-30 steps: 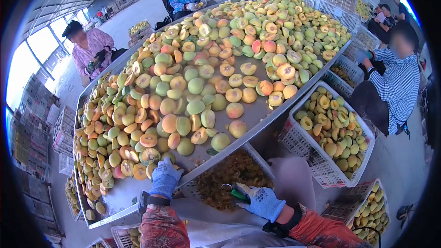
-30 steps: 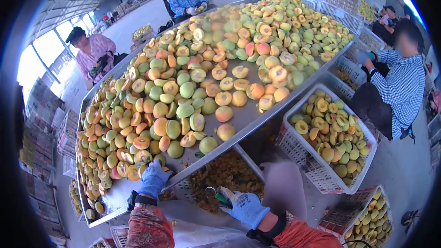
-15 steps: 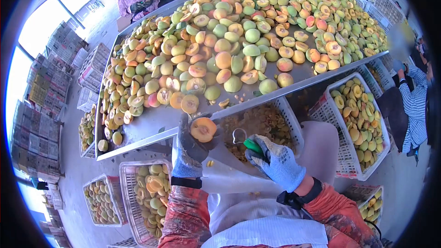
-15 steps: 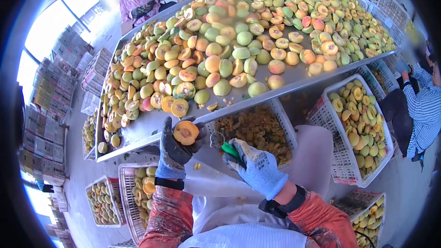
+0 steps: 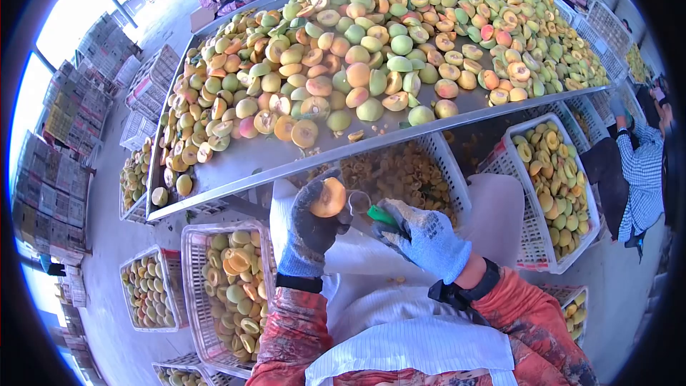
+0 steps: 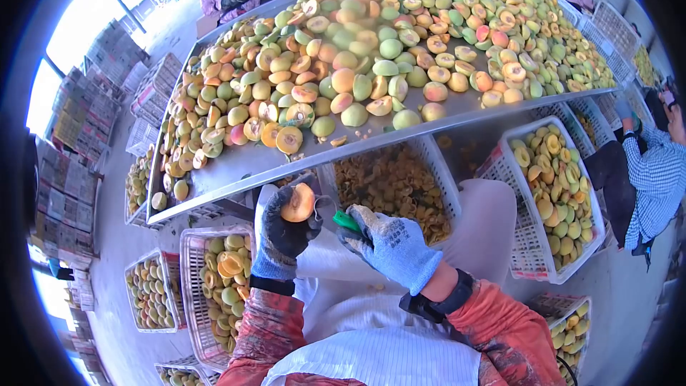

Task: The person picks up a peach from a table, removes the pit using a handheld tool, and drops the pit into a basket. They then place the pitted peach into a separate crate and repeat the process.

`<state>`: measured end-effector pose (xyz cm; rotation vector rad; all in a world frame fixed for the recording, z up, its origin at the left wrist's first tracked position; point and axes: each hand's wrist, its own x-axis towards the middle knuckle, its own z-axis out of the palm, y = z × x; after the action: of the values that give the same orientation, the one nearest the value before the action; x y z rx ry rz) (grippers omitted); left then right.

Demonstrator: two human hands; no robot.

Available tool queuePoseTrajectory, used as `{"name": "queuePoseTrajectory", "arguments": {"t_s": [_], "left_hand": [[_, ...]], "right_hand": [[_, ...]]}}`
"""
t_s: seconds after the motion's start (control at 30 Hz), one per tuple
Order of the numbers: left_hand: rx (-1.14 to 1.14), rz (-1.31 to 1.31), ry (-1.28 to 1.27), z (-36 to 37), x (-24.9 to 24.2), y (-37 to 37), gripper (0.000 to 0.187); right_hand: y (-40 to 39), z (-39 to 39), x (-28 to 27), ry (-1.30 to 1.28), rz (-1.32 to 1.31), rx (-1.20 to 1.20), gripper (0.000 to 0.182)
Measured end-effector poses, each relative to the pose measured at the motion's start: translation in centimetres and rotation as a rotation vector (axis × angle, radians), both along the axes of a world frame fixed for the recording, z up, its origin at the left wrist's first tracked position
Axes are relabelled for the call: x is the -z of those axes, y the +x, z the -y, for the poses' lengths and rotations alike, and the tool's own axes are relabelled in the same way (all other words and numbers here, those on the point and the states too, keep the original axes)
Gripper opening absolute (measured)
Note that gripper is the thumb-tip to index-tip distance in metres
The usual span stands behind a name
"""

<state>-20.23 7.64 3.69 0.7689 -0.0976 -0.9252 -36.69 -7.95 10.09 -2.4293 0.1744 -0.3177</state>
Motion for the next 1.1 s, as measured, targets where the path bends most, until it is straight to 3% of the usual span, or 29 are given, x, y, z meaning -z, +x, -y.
{"name": "queuePoseTrajectory", "arguments": {"t_s": [0.03,0.1,0.17,0.23,0.33,0.57,0.63,0.83,0.87,0.93,0.97,1.03,1.1], "left_hand": [[0.123,-0.081,-0.203,-0.4,0.7,0.4,0.05],[0.073,-0.119,-0.205,-0.4,0.5,-0.2,0.05],[-0.081,-0.137,0.069,0.6,-1.8,-1.8,0.051],[-0.06,-0.268,0.052,1.2,-1.2,-2.0,0.042],[-0.024,-0.031,0.135,1.5,-1.2,-3.0,0.041],[0.139,0.046,0.13,1.4,-3.8,-4.3,0.04],[0.109,0.769,0.343,1.8,-4.6,-5.1,0.036],[0.068,0.932,0.343,1.4,-5.5,-6.1,0.031],[0.071,0.932,0.343,1.5,-5.9,-6.2,0.031],[0.123,0.325,0.453,1.9,-7.8,-6.7,0.03],[0.125,0.324,0.455,2.2,-8.1,-7.1,0.03],[-0.124,0.428,0.421,3.0,-8.4,-8.0,0.031],[-0.153,0.392,0.395,3.0,-8.0,-7.9,0.031]], "right_hand": [[-0.2,0.0,0.1,0.004,-0.024,0.002,0.047],[-0.4,-0.1,1.0,-0.011,0.009,-0.007,0.047],[-0.6,-0.1,1.3,-0.022,0.039,-0.016,0.047],[-0.5,0.2,1.1,-0.068,0.026,-0.032,0.047],[-0.5,0.5,1.4,-0.129,0.007,-0.035,0.048],[-0.9,1.0,1.5,-0.234,0.038,-0.064,0.045],[-1.1,1.3,1.3,-0.22,0.043,-0.111,0.041],[-1.9,1.8,0.0,-0.132,-0.012,-0.19,0.037],[-2.0,1.8,-0.4,-0.131,-0.013,-0.188,0.037],[-2.2,1.6,-1.1,0.012,-0.154,-0.197,0.037],[-2.2,1.3,-0.7,0.015,-0.156,-0.197,0.037],[-2.3,0.6,0.2,0.301,-0.06,-0.173,0.036],[-2.6,0.7,-0.4,0.239,-0.094,-0.146,0.036]]}}
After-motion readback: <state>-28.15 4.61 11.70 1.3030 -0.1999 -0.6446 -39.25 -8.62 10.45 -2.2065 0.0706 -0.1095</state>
